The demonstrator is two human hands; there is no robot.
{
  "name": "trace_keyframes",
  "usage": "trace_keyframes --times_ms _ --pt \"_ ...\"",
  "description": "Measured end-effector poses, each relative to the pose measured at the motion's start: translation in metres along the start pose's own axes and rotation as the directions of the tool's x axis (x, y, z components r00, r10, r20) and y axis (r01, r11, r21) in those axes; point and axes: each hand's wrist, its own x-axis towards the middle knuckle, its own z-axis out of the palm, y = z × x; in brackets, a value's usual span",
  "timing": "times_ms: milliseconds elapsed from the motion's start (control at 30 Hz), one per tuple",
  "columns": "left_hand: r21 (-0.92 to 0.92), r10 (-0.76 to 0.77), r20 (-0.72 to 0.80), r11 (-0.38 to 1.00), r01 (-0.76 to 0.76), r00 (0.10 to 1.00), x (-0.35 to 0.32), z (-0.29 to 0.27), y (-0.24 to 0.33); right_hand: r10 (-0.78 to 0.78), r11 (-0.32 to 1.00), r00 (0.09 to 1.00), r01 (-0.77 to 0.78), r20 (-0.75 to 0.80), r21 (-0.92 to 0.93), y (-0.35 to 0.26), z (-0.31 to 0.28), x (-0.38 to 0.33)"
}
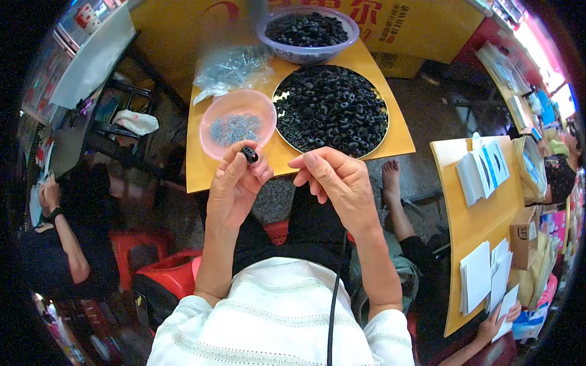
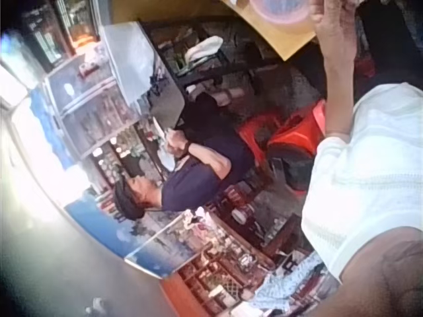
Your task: The person repeatedly assembles small clips by taking metal pieces from a bowl and fitting them into plastic pieces by hand.
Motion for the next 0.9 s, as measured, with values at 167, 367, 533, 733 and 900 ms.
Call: trace_keyframes --times_ms 167,367,533,733,900 --pt "-0.016 -0.042 -0.132 0.999 0.04 0.99 -0.017 -0.005 -0.001 0.018 0.998 0.997 -0.022 -0.07 -0.06 0.017 -0.007 0.001" --pt "0.157 -0.085 -0.276 0.979 0.132 0.957 -0.034 -0.03 -0.015 -0.208 0.792 0.964 0.067 -0.165 -0.607 0.049 -0.037 0.029" --pt "0.183 -0.184 -0.383 0.945 0.27 0.905 -0.045 -0.056 -0.037 -0.339 0.481 0.939 0.229 0.061 -0.847 0.063 -0.045 0.063" --pt "0.186 -0.255 -0.395 0.919 0.349 0.883 -0.043 -0.067 -0.056 -0.412 0.235 0.881 0.348 0.231 -0.908 0.087 -0.031 0.097" --pt "0.249 -0.251 -0.416 0.893 0.376 0.874 -0.033 -0.078 -0.052 -0.379 0.14 0.878 0.367 0.292 -0.92 0.097 -0.021 0.129"
